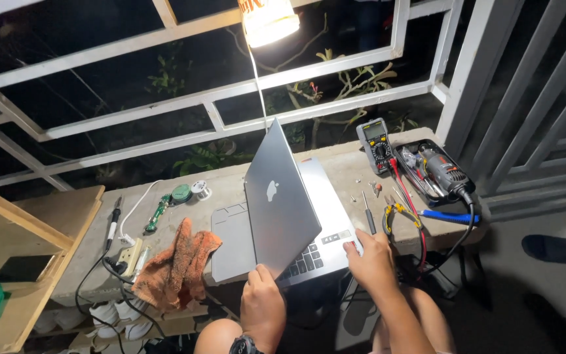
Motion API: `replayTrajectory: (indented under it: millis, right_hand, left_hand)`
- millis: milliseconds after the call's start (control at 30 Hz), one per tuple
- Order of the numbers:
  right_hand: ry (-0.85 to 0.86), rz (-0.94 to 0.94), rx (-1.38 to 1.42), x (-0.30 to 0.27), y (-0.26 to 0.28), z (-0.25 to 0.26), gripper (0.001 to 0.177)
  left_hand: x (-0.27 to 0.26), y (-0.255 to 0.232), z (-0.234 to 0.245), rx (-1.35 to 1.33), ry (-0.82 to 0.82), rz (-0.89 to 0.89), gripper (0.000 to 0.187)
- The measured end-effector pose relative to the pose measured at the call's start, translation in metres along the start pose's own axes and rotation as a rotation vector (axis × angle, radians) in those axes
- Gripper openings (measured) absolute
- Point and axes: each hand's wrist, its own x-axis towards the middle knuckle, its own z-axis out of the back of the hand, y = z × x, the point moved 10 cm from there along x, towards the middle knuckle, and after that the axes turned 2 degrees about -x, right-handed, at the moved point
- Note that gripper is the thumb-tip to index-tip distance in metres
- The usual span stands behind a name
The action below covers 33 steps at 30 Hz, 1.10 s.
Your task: The person cleans the exterior of a silver laptop with a cloth, opens it to reveal the screen and keyboard, and then closes it. They then pick up a screwdriver and a pair of pliers from the workbench.
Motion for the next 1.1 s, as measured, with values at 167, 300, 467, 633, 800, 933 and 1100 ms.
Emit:
replayTrajectory:
  millis: [167, 300, 467, 633, 800, 933, 1100]
  right_hand:
    - [0.078, -0.137, 0.039, -0.006, 0.008, 0.019, 0.052]
    - [0.069, -0.123, 0.055, -0.007, 0.015, 0.033, 0.051]
    - [-0.260, 0.136, 0.210, -0.021, 0.044, 0.077, 0.038]
    - [-0.051, 0.053, 0.427, -0.048, 0.120, 0.116, 0.051]
    - [-0.099, 0.139, 0.338, -0.045, 0.138, 0.112, 0.039]
    - [-0.072, 0.033, 0.310, -0.042, 0.128, 0.104, 0.035]
    - [-0.091, 0.011, 0.308, -0.038, 0.120, 0.100, 0.033]
  left_hand:
    - [0.001, -0.006, -0.003, 0.204, 0.004, -0.058, 0.026]
    - [0.001, -0.010, 0.006, 0.252, -0.131, -0.082, 0.027]
    - [-0.005, -0.014, 0.021, 0.381, -0.305, -0.066, 0.031]
    - [-0.010, -0.022, 0.022, 0.366, -0.342, -0.081, 0.024]
    - [-0.014, -0.025, 0.020, 0.390, -0.417, -0.112, 0.023]
    - [-0.014, -0.026, 0.020, 0.403, -0.407, -0.111, 0.023]
    - [-0.015, -0.020, 0.009, 0.375, -0.332, -0.100, 0.033]
